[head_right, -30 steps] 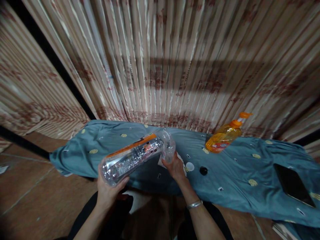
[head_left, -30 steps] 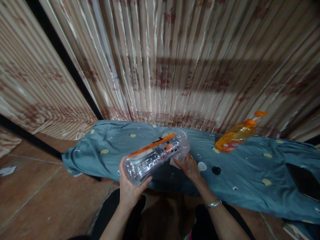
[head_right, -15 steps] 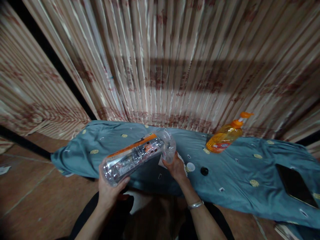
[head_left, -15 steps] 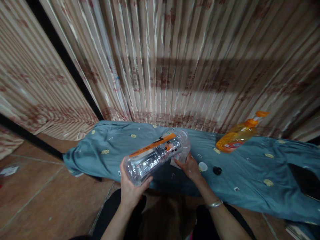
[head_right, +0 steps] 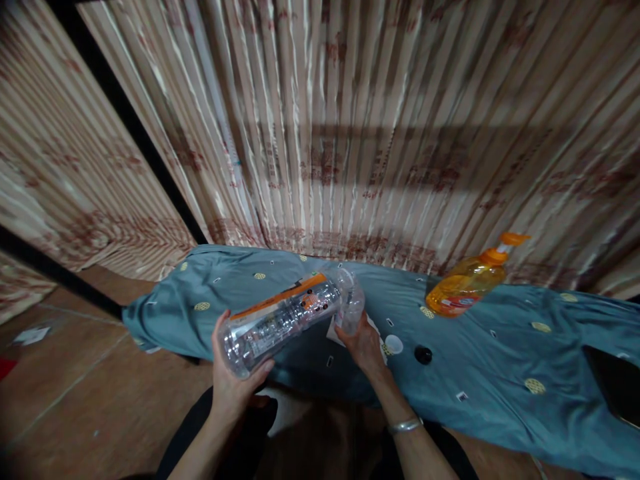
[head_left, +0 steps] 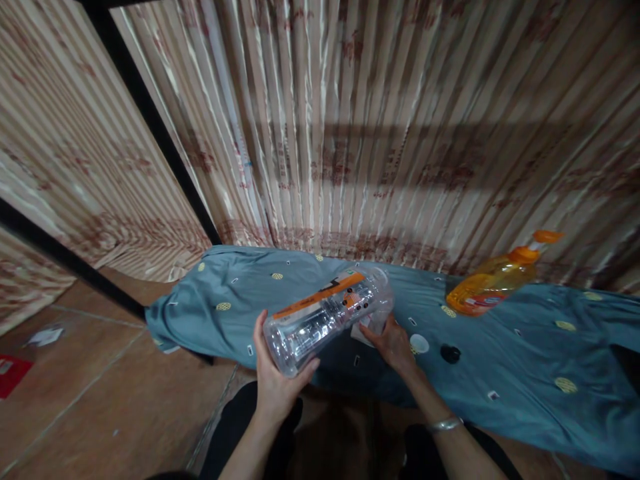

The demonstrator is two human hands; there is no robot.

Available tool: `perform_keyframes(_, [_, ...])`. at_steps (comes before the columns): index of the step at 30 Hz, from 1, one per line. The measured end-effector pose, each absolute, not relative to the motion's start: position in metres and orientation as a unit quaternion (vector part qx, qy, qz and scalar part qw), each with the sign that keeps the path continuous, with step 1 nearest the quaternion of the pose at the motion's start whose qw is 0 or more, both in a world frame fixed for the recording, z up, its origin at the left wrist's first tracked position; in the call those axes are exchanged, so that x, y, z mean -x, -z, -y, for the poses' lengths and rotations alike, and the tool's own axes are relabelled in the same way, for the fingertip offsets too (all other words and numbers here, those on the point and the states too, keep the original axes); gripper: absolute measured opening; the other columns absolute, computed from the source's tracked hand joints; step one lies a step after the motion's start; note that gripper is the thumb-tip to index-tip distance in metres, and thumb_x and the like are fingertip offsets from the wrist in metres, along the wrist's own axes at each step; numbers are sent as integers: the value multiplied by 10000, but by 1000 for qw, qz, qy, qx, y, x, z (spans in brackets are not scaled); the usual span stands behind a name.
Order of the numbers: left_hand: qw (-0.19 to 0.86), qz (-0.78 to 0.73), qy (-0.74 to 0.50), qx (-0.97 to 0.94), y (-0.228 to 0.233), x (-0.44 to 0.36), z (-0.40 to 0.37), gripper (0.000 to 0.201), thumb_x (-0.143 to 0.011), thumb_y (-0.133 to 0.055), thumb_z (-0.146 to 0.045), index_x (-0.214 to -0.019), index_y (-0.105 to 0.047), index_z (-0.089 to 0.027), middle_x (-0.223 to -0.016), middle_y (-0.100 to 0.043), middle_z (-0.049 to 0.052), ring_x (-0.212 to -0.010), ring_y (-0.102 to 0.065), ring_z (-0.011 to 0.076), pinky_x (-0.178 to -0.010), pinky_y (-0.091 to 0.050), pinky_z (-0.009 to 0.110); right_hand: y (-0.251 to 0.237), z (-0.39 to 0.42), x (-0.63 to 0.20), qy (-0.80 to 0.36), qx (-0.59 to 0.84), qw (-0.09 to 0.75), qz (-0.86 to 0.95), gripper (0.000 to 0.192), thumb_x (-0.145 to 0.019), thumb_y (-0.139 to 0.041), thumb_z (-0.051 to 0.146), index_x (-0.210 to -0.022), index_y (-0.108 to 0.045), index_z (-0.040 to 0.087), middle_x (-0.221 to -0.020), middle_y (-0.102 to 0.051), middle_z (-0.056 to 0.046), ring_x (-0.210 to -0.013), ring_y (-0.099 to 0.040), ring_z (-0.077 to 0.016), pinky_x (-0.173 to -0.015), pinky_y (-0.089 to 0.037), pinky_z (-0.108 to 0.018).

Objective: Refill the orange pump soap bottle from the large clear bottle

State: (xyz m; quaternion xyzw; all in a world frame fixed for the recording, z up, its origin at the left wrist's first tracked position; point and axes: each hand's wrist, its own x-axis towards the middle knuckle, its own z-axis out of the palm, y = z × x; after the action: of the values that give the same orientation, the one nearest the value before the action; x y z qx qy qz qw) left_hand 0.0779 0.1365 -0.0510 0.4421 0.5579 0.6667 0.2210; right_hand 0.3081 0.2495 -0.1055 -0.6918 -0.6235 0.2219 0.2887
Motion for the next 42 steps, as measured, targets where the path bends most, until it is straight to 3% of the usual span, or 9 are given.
perform_keyframes(9, [217,-554,-667,-449,52,-73,-135,1091,-630,-936,-642,-1537,-435,-303,-1420,-540,109,-1273,-625,334,-1172,-463,569,105,-250,-310,-227,684,306,621,570,-835,-735,407,-1327,-626,140,-1108,-820,-197,-1087,-796,-421,-925,-625,-532])
perform_keyframes(15, [221,-564,-657,-449,49,-77,-132,1101,-644,-928,-660,-1532,-412,-266,-1425,-534,134,-1296,-616,351,-1159,-465,567,105,-250,-312,-241,685,305,616,629,-803,-749,397,-1356,-621,126,-1099,-828,-205,-1067,-797,-441,-903,-636,-554])
perform_keyframes(29, [207,-568,-645,-467,42,-78,-132,1114,-610,-945,-662,-1517,-420,-284,-1458,-523,129,-1275,-624,341,-1170,-455,592,96,-247,-312,-262,689,281,615,699,-820,-778,423,-1400,-587,84,-1225,-799,-228,-1197,-762,-427,-1017,-600,-529])
perform_keyframes(34, [232,-566,-650,-451,36,-79,-132,1169,-496,-1017,-578,-1475,-460,-267,-1390,-565,119,-1208,-678,336,-1086,-561,531,95,-245,-314,-270,663,301,630,698,-809,-778,397,-1399,-587,77,-1226,-798,-222,-1168,-773,-425,-993,-615,-535])
perform_keyframes(38, [266,-552,-670,-418,33,-85,-130,1162,-498,-1020,-587,-1484,-470,-314,-1375,-572,98,-1143,-699,315,-895,-660,447,97,-244,-315,-260,645,321,643,593,-826,-748,361,-1356,-621,127,-1196,-815,-189,-1149,-781,-423,-986,-614,-562])
perform_keyframes(42, [234,-573,-651,-439,40,-81,-130,1152,-540,-1001,-566,-1530,-452,-349,-1417,-558,96,-1220,-656,336,-1090,-562,558,96,-245,-312,-252,650,319,642,560,-847,-731,358,-1352,-626,140,-1171,-824,-174,-1133,-789,-410,-986,-615,-545])
